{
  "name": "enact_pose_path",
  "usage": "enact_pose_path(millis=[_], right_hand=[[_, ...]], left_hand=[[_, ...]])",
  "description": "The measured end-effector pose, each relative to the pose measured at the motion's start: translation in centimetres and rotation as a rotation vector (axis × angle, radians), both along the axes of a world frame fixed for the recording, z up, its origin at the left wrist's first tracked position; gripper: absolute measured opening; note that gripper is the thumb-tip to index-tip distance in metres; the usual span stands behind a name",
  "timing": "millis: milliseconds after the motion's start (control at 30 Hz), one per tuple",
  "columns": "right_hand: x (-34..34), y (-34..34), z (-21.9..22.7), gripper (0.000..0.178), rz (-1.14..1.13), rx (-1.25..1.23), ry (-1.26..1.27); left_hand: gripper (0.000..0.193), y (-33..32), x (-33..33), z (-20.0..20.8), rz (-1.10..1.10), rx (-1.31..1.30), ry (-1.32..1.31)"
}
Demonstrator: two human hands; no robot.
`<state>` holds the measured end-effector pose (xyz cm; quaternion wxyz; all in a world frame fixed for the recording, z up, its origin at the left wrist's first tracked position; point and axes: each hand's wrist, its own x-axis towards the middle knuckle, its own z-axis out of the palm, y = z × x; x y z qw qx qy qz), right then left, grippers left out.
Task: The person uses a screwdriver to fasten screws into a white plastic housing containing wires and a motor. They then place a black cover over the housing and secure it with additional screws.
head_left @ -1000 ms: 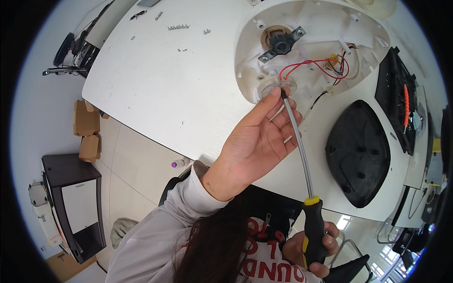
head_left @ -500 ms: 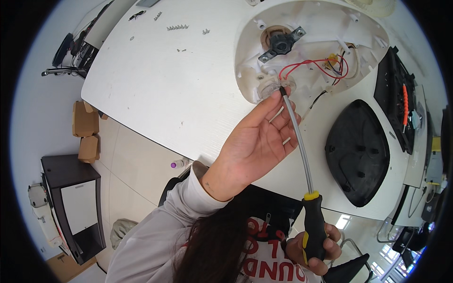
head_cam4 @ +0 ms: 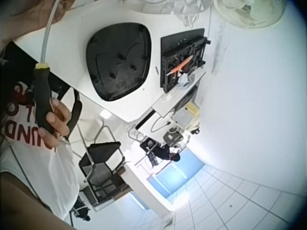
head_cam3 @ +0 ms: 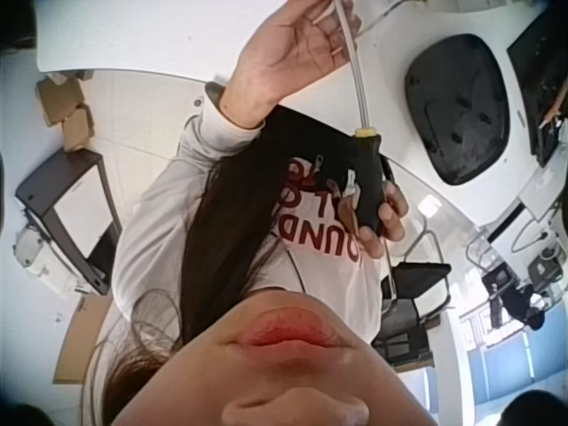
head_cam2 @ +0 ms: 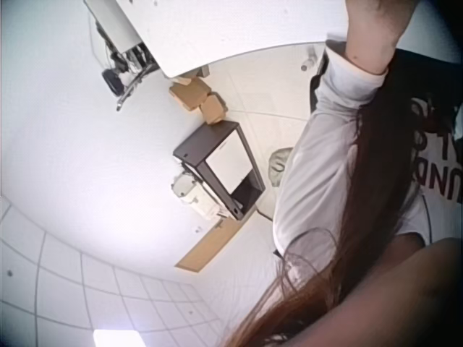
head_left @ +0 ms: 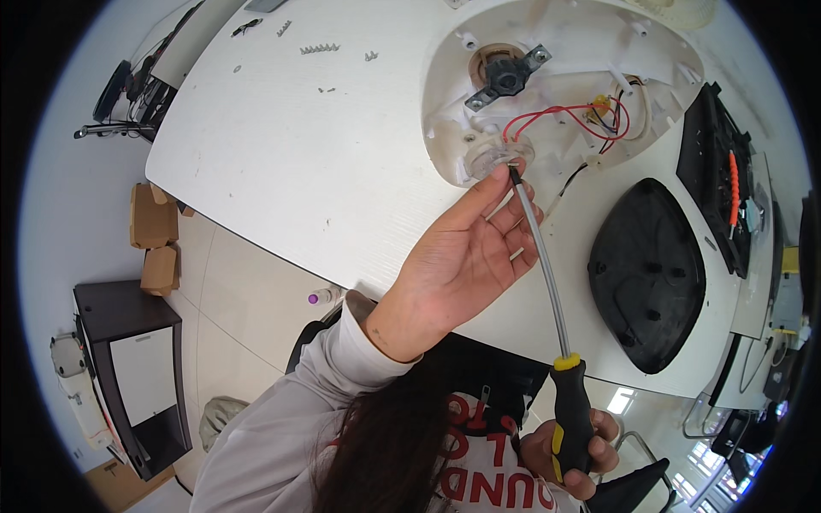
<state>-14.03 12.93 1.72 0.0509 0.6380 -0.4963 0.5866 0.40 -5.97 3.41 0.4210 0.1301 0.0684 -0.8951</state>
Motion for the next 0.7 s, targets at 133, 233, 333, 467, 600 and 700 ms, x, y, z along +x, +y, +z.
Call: enact_pose_path(millis=[133, 233, 333, 467, 600, 700], right_hand=[[-0.1, 0.4, 0.2, 0.037, 0.05, -0.014, -0.159], [-0.5, 0.8, -0.1, 0.024, 0.064, -0.051, -0.391], [-0.8, 1.0, -0.1, 0.02, 0.017, -0.1, -0.52], [-1.4, 1.3, 0.1, 0.017, 0.072, -0.119, -0.661], [-1.6, 1.0, 0.1, 0.013, 0.079, -0.077, -0.599], [-0.8, 0.3, 0.8, 0.016, 0.139, -0.081, -0.694]], left_hand=[[0.017, -0.2, -0.1, -0.2, -0.02, -0.05, 0.005], [0.02, 0.2, 0.1, 0.1, -0.016, -0.1, -0.062], [0.023, 0.3, 0.2, 0.5, -0.035, -0.125, -0.118], [0.027, -0.1, 0.1, 0.7, -0.105, -0.204, -0.163], [0.03, -0.4, 0.7, 0.2, -0.139, -0.426, -0.21], [0.031, -0.4, 0.8, 0.1, -0.152, -0.467, -0.171]])
